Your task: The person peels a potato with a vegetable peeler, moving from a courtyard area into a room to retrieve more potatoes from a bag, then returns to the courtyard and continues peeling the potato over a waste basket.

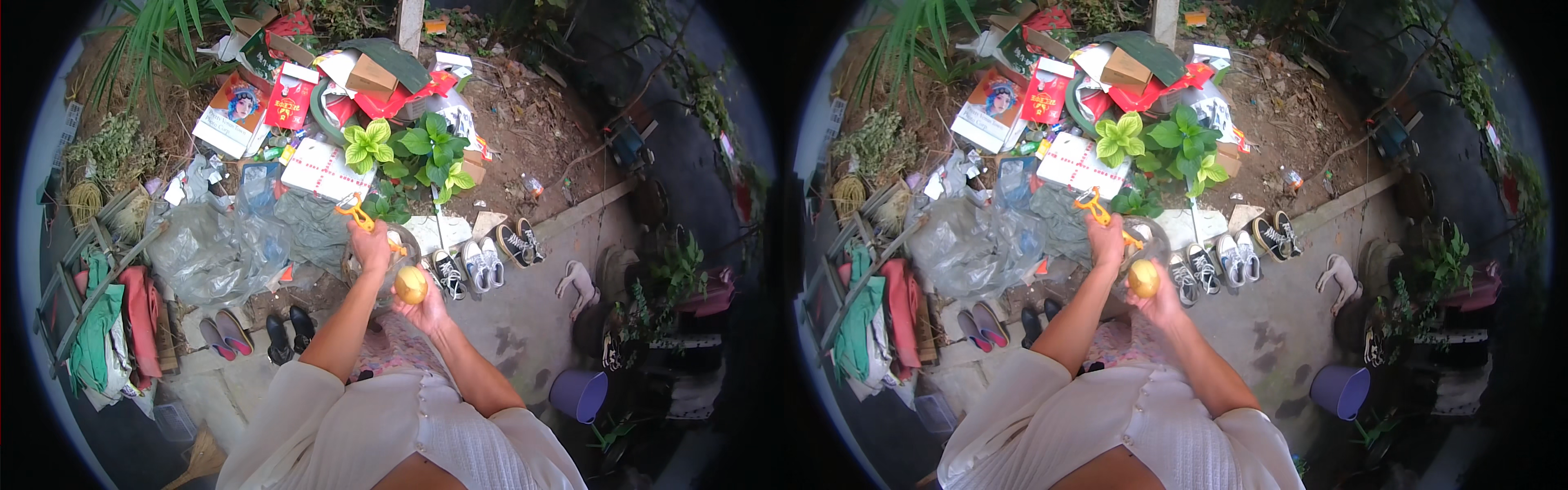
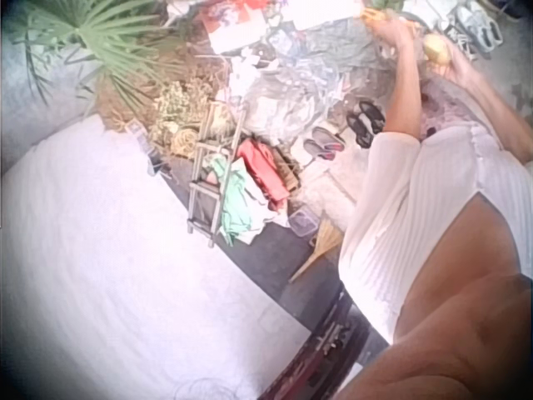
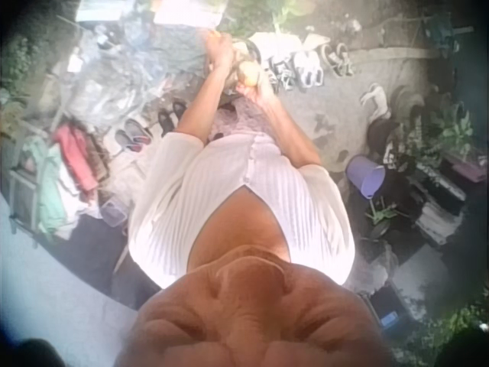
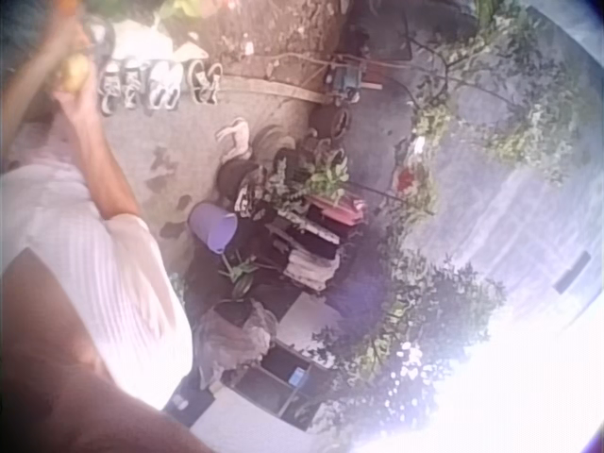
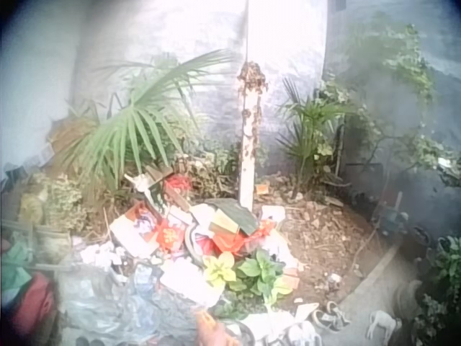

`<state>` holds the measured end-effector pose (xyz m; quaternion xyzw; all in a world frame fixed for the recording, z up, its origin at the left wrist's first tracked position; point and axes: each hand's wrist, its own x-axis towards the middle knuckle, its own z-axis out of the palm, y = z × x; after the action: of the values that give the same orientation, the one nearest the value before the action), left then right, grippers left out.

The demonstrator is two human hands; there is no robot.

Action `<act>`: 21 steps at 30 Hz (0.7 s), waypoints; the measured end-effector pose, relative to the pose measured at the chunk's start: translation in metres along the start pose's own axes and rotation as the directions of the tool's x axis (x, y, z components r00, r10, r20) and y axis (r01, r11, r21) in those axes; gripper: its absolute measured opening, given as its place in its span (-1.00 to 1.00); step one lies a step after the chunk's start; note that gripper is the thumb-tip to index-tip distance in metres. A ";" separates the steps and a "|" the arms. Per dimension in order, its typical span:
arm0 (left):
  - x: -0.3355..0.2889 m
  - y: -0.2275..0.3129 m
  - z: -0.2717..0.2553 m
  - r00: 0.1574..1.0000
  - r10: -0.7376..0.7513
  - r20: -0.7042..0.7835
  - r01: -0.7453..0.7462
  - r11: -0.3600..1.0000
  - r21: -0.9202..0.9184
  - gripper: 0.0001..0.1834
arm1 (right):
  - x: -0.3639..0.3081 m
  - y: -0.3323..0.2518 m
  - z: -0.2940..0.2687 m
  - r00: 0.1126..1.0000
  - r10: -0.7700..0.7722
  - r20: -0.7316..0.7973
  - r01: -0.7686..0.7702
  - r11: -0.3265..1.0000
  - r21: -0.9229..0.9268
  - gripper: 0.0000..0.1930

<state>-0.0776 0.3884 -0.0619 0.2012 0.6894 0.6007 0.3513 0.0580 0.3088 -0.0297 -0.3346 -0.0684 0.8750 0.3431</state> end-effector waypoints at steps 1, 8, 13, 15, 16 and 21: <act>0.002 0.002 0.001 0.996 0.085 -0.022 -0.081 0.986 0.147 -0.70 | 0.004 0.001 -0.010 1.000 -0.001 0.001 0.001 1.000 -0.003 -0.61; -0.022 -0.018 0.018 0.994 0.006 -0.113 -0.018 0.994 -0.110 -0.68 | -0.004 0.015 -0.018 0.988 -0.110 -0.105 0.130 0.970 0.206 -0.61; -0.044 -0.049 -0.004 0.989 -0.099 -0.107 0.069 0.964 -0.256 -0.65 | -0.034 0.035 -0.014 0.985 0.174 0.011 -0.170 0.941 0.293 -0.58; -0.038 -0.040 0.001 0.980 -0.175 -0.091 0.136 0.934 -0.331 -0.66 | -0.022 0.021 -0.013 0.984 0.173 0.051 -0.180 0.961 0.211 -0.62; -0.031 -0.027 0.004 0.967 -0.243 -0.080 0.191 0.892 -0.410 -0.67 | -0.018 0.015 -0.010 0.983 0.174 0.057 -0.182 0.963 0.201 -0.62; -0.005 0.022 0.004 0.989 -0.147 0.027 0.136 0.805 -0.577 -0.75 | -0.016 -0.006 0.001 0.994 0.107 0.012 -0.108 0.989 0.101 -0.65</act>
<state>-0.0744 0.3916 -0.0391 0.0277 0.4914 0.7553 0.4328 0.0695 0.3031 -0.0185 -0.3169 -0.0068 0.8958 0.3117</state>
